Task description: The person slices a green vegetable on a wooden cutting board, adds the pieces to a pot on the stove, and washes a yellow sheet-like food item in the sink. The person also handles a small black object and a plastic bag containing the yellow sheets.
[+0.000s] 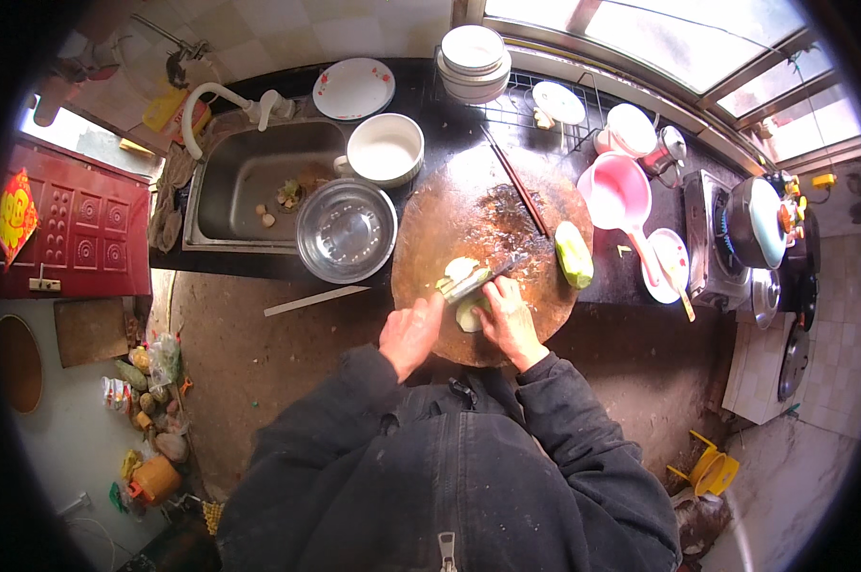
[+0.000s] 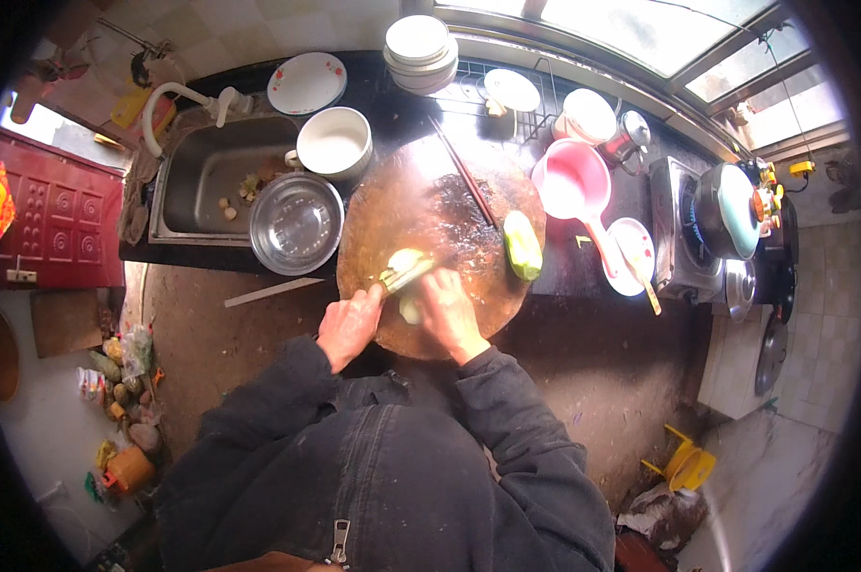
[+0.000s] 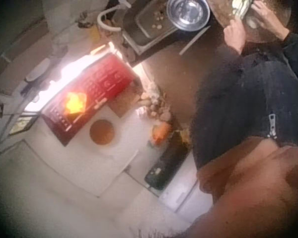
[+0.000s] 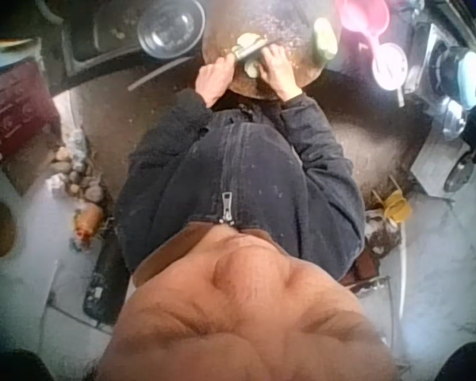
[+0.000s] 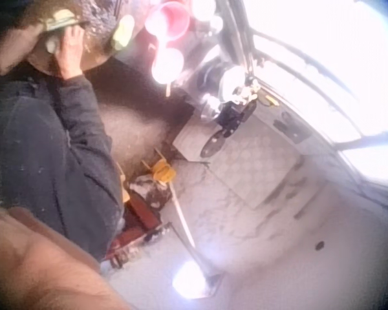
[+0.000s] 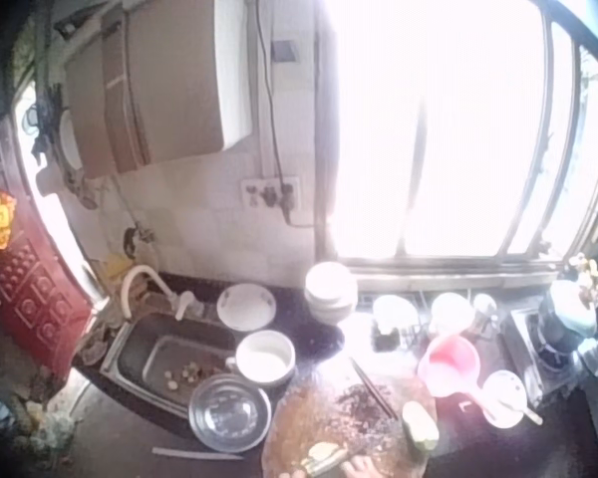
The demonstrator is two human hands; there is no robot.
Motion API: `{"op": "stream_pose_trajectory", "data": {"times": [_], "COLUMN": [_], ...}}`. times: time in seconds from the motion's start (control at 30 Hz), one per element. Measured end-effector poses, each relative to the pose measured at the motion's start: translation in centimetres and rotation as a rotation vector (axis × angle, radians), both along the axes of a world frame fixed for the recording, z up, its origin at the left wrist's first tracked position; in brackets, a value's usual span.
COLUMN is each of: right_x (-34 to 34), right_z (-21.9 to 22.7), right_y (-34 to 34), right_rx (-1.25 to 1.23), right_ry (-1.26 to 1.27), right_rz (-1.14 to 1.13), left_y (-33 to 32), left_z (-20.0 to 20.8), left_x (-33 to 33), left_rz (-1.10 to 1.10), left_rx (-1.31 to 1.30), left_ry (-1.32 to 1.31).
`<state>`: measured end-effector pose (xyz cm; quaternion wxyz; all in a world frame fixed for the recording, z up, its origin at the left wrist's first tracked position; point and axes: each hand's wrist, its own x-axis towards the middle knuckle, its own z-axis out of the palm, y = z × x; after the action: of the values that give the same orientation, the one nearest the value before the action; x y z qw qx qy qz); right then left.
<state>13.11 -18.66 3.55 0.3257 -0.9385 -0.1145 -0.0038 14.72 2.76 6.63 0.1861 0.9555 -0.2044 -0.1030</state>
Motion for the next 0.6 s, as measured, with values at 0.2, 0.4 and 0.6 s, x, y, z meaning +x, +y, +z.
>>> {"op": "stream_pose_trajectory", "data": {"times": [0.2,0.4,0.6], "right_x": [-0.4,-0.5,-1.0], "right_z": [-0.2,-0.5,-0.6], "right_y": [0.0,0.0,0.4], "right_rx": [-0.007,-0.011,-0.024], "right_ry": [-0.023,-0.066,-0.082], "right_rz": [-0.007,-0.009,-0.052], "left_y": [-0.2,-0.5,-0.6], "left_z": [-0.1,-0.5,0.1], "left_x": [-0.1,0.0,-0.8], "left_rz": [0.056,-0.014,-0.032], "left_rx": [-0.075,-0.023,0.006], "left_ry": [-0.020,-0.008,0.067]}}
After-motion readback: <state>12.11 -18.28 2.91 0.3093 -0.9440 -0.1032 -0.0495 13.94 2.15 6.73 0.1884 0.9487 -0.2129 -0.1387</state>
